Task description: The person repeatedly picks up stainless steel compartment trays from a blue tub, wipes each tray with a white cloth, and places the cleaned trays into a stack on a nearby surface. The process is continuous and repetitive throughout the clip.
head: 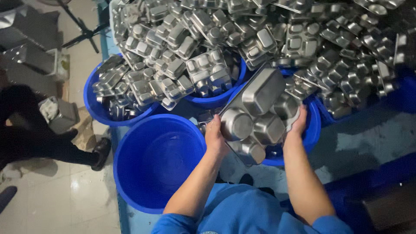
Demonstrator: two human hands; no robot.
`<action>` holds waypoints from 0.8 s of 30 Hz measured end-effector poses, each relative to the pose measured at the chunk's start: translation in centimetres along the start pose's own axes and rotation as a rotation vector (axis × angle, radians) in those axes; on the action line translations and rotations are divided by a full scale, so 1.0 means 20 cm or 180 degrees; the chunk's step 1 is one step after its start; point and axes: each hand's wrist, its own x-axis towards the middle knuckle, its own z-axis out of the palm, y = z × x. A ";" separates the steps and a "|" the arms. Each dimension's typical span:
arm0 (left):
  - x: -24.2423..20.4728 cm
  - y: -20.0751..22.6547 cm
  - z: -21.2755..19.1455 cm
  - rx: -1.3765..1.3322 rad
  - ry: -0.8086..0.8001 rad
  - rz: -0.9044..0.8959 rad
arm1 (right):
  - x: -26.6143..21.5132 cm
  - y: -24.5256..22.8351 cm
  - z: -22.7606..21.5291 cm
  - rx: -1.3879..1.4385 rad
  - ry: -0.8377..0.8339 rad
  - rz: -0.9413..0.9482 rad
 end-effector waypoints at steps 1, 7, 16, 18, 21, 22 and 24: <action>0.01 0.01 -0.01 0.0018 -0.0031 0.0023 | -0.02 0.01 0.00 -0.0102 0.0160 0.0029; -0.05 0.03 -0.09 0.0634 -0.0437 -0.0191 | -0.20 0.03 -0.12 -0.0168 -0.0164 0.0633; -0.17 -0.01 0.09 0.2432 -0.1367 -0.0195 | -0.12 -0.40 0.03 -0.1159 0.0781 0.0189; -0.24 -0.07 0.15 0.2435 -0.1463 -0.0101 | -0.18 -0.49 0.12 -0.0436 0.0424 0.0006; -0.26 -0.09 0.17 0.2282 -0.1559 0.0107 | -0.36 -0.52 0.24 0.0324 -0.0736 -0.0024; -0.24 -0.08 0.16 0.2403 -0.1584 0.0186 | -0.42 -0.51 0.28 0.0267 -0.0822 -0.0024; -0.20 -0.10 0.19 0.2504 -0.1523 0.0171 | -0.57 -0.42 0.34 -0.0049 -0.0718 0.0137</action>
